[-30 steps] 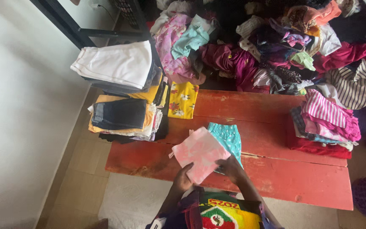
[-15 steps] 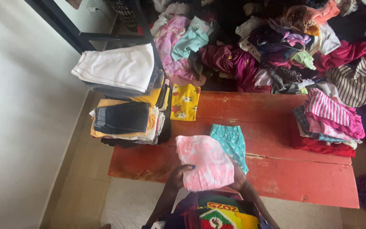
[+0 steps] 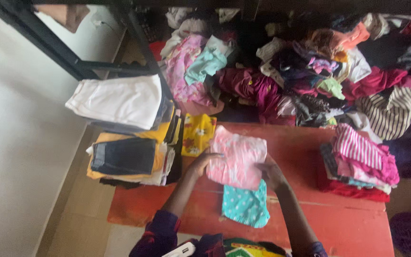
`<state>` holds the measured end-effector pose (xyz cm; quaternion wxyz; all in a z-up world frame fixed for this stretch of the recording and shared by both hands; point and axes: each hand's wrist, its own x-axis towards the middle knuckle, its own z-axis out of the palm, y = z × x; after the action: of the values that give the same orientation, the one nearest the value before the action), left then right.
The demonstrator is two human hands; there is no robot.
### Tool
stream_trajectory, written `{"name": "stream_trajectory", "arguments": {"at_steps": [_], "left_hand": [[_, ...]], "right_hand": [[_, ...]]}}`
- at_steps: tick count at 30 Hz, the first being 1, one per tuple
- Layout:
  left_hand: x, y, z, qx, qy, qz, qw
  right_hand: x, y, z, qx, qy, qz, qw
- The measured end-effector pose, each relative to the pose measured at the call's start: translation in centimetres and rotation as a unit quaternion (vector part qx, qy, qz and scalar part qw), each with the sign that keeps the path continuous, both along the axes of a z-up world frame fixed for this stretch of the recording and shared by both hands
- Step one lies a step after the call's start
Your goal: The person folds multiple pieces of clothing including a yellow shirt, a pair of blue patterned shorts, and several shirts, placing each one into a stack on a shelf.
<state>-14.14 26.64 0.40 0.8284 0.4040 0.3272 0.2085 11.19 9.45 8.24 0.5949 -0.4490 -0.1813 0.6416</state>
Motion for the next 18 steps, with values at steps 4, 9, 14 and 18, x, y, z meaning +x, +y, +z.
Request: {"name": "stream_trajectory", "arguments": {"at_steps": [4, 9, 14, 18], "left_hand": [[4.7, 7.0, 2.1, 0.112, -0.014, 0.019, 0.993], [6.4, 7.6, -1.1, 0.149, 0.120, 0.054, 0.980], [6.1, 3.8, -3.6, 0.273, 0.378, 0.045, 0.884], [6.2, 2.4, -3.8, 0.374, 0.365, 0.101, 0.847]], "right_hand": [[3.4, 6.1, -1.3, 0.032, -0.091, -0.032, 0.995], [5.5, 11.0, -7.2, -0.108, -0.276, 0.005, 0.955], [3.8, 10.9, -10.7, -0.125, -0.291, -0.031, 0.948], [2.8, 10.0, -12.1, -0.104, -0.273, -0.064, 0.954]]}}
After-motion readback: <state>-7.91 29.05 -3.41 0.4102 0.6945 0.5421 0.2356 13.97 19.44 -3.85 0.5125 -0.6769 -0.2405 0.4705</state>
